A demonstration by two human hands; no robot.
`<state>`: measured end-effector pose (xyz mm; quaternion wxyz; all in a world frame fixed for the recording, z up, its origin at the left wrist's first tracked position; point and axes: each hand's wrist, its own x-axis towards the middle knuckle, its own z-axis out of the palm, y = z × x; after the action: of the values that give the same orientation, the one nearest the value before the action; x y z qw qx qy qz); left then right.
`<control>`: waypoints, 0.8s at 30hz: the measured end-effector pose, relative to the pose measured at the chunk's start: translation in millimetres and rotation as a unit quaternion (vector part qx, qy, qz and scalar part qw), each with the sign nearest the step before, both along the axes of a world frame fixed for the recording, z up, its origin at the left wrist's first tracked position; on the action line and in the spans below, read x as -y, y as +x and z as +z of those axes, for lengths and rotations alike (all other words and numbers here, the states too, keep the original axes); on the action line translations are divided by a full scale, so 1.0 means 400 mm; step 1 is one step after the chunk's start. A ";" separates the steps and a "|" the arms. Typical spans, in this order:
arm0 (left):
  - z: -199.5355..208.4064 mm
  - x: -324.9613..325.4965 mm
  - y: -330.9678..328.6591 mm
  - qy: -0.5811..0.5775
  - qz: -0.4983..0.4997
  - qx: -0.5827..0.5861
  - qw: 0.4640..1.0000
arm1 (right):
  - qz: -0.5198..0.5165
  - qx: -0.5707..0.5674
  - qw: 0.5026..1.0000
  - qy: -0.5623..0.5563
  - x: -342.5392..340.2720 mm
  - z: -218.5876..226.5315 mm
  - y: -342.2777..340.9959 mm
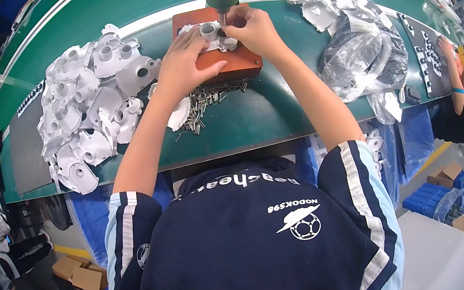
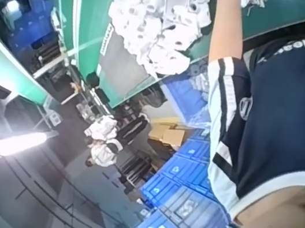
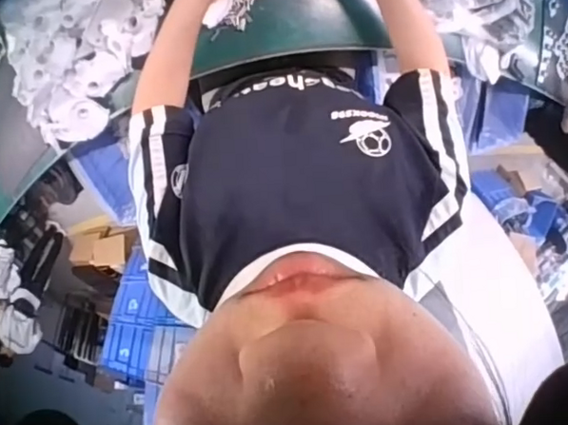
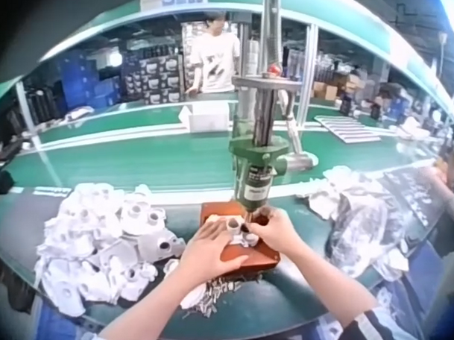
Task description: Use a manual press to assemble small plastic components.
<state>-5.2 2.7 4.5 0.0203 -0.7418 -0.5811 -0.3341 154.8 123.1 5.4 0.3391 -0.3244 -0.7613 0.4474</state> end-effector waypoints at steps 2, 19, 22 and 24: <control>0.000 -0.002 0.000 -0.001 -0.001 0.001 1.000 | -0.001 0.010 1.000 0.002 -0.001 0.004 0.002; -0.027 -0.004 -0.009 0.021 0.003 -0.041 0.999 | 0.045 0.151 0.948 0.276 0.070 0.046 0.118; -0.018 0.003 -0.012 0.008 0.011 -0.049 0.999 | -0.157 0.010 0.974 0.163 -0.119 0.113 0.169; -0.010 -0.012 0.006 0.008 -0.004 -0.046 0.999 | -0.156 0.110 0.861 0.472 -0.253 0.225 0.212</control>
<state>-2.8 7.6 0.5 0.0516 -0.7585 -0.5741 -0.3039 239.5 224.3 95.3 0.4311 -0.2873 -0.8531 -0.0625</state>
